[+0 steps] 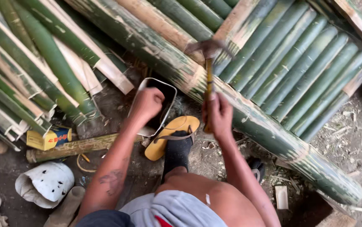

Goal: The person assembles a bamboo structure by splitting bamboo strips with a machete and hammering them into place with a hammer. The person repeatedly cuts, positions, and secures bamboo pieces to form a flat surface.

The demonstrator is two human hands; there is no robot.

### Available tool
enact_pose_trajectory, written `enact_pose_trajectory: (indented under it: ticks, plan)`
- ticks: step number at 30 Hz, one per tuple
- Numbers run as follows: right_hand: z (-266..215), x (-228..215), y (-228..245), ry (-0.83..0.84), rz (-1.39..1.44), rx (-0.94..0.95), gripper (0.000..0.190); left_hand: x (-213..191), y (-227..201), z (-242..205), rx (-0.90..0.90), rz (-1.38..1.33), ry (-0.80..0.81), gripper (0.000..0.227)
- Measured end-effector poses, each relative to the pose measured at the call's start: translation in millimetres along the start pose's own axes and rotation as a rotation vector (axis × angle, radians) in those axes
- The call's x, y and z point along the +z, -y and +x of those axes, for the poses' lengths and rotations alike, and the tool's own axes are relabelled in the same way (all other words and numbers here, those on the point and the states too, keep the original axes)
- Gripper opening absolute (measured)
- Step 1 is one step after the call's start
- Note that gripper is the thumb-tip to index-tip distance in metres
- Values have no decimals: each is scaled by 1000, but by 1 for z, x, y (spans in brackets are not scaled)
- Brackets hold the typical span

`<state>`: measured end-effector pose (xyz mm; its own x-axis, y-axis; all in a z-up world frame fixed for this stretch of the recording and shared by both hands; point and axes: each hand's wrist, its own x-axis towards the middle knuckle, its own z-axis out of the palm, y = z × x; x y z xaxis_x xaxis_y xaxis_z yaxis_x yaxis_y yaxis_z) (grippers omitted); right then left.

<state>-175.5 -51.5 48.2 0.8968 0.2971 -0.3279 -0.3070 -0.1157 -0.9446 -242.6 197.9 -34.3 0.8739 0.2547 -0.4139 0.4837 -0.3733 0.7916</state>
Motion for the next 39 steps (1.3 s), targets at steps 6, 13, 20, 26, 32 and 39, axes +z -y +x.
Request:
enact_pose_trajectory:
  ticks: [6, 13, 20, 26, 32, 39]
  plan:
    - [-20, 64, 14, 90, -358, -78, 32, 48, 56, 22, 415, 611, -243, 14]
    - [-37, 53, 23, 97, -494, -76, 33, 13, 26, -6, 44, 82, -164, 23]
    - [-55, 38, 12, 101, -359, 130, 32, -10, -38, -37, 116, 266, -251, 19]
    - [-33, -18, 27, 7, 70, 119, 34, 7, -118, 1, 348, 134, -164, 20]
    - [8, -127, 65, -254, -347, 54, 39, 128, -203, 129, 833, 41, -81, 25]
    - [84, -216, 66, -445, -20, 145, 35, 273, -312, 279, 625, -291, -471, 17]
